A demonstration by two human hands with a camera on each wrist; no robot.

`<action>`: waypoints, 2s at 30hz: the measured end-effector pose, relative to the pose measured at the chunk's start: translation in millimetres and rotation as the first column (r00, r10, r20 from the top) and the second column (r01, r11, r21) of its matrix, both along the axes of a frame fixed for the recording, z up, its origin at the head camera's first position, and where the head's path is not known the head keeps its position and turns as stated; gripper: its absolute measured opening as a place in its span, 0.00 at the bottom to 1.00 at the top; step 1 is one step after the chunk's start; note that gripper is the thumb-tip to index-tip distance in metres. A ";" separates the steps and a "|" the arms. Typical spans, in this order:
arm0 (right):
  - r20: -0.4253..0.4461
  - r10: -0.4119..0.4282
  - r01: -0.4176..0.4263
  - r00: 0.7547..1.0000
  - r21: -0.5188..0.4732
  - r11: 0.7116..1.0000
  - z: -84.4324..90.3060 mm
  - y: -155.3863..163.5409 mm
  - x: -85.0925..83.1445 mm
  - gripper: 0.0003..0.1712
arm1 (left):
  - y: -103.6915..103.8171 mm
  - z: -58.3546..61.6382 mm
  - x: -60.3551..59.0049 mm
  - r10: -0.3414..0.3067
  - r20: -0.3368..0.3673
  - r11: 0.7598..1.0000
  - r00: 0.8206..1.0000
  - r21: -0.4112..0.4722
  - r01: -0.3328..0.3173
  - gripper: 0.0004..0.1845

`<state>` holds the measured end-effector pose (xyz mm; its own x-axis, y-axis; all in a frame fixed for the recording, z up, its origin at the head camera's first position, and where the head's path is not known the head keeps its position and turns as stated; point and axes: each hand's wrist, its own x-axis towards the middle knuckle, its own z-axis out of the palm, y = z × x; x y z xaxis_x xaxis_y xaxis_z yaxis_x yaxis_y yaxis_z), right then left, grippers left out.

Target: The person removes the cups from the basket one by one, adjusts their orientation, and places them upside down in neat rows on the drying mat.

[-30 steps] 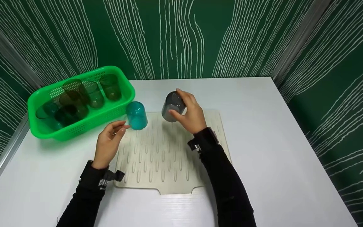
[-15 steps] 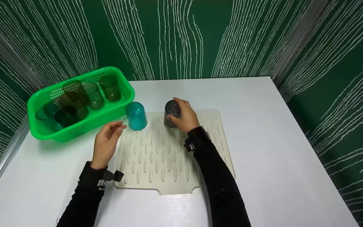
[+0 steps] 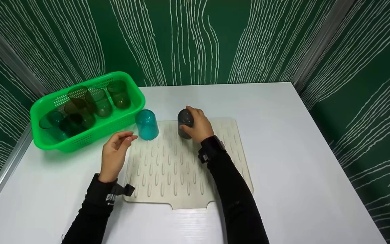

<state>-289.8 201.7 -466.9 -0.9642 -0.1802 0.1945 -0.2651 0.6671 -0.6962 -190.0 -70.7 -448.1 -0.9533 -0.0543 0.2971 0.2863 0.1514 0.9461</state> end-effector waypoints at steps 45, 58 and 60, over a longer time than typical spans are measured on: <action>-0.213 0.011 -0.032 0.977 -0.095 0.995 26.9 24.5 74.0 0.49 | -1.0 -2.6 -0.1 -0.028 -0.006 1.000 1.000 -0.011 0.028 0.18; -0.089 -0.022 0.004 0.996 -0.193 0.981 5.7 32.8 82.3 0.48 | -7.1 -4.6 -1.4 -0.002 -0.003 0.998 1.000 -0.057 0.002 0.21; -0.082 -0.021 0.004 0.996 -0.199 0.980 5.3 33.0 82.8 0.48 | -10.2 -4.6 -2.5 0.025 -0.005 0.996 1.000 -0.088 -0.026 0.22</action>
<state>-206.9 234.7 -461.7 -0.9450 -0.1179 0.3050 -0.3204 0.5214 -0.7909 -192.6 -80.8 -452.8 -0.9509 -0.0522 0.3051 0.2845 0.2412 0.9278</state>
